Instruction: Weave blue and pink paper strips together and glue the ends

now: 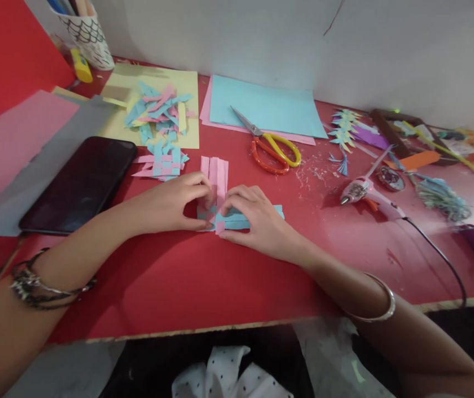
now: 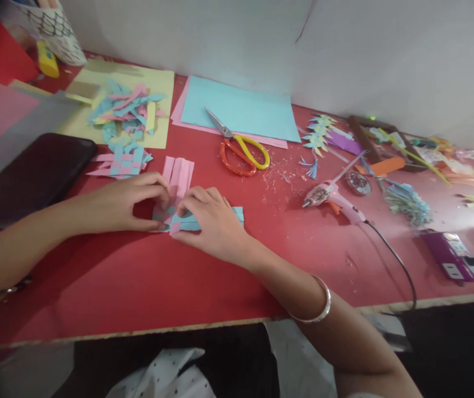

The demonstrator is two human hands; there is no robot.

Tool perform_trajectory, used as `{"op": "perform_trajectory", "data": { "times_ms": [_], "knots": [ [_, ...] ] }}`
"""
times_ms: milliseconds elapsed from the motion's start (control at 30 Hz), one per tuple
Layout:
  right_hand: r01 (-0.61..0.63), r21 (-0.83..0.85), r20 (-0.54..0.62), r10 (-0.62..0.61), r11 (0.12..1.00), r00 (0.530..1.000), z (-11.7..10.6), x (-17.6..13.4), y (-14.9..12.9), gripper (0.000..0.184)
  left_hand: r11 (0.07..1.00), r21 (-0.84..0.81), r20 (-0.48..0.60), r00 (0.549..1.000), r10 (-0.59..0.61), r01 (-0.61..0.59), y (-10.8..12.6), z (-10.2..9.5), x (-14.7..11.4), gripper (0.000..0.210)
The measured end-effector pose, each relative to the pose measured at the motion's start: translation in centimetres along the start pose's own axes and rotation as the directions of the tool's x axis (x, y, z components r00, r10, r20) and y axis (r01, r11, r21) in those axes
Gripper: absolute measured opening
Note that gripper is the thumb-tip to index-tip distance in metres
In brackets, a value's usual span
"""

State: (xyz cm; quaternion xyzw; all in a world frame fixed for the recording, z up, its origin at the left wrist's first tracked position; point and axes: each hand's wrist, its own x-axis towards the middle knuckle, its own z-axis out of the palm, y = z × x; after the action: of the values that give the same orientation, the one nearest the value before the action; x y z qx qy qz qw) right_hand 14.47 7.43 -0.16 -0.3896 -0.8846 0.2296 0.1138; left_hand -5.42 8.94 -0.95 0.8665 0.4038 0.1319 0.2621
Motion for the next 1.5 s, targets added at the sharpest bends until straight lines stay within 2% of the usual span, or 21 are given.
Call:
{"op": "perform_trajectory", "data": {
  "times_ms": [300,533,833,1167,1300,1500],
  "knots": [
    [0.083,-0.087,-0.044,-0.087,0.993,0.995,0.18,-0.11,0.01,0.018,1.000,0.007,0.001,1.000,-0.003,0.003,-0.05,-0.01,-0.01,0.023],
    [0.122,-0.254,0.031,-0.118,0.960,0.993,-0.27,-0.46,-0.51,0.027,0.998,0.045,0.011,0.999,0.034,-0.034,-0.24,-0.06,-0.07,0.026],
    [0.106,-0.131,-0.047,-0.113,0.986,0.992,0.35,-0.37,0.07,0.020,0.993,0.098,0.015,0.998,0.058,-0.059,-0.15,-0.09,-0.09,0.025],
    [0.146,-0.069,-0.043,-0.149,0.987,0.988,0.33,-0.21,0.19,0.009,0.990,0.123,0.037,0.997,0.070,-0.074,-0.19,-0.08,-0.12,0.029],
    [0.189,-0.126,-0.054,-0.197,0.974,0.979,0.17,-0.25,0.18,0.009,0.985,0.146,0.019,0.996,0.088,-0.090,-0.29,-0.09,-0.10,0.031],
    [0.208,-0.297,-0.041,-0.230,0.932,0.972,0.01,-0.32,-0.05,0.021,0.956,0.248,-0.007,0.986,0.164,-0.157,0.12,-0.14,-0.22,0.029]
  ]
}}
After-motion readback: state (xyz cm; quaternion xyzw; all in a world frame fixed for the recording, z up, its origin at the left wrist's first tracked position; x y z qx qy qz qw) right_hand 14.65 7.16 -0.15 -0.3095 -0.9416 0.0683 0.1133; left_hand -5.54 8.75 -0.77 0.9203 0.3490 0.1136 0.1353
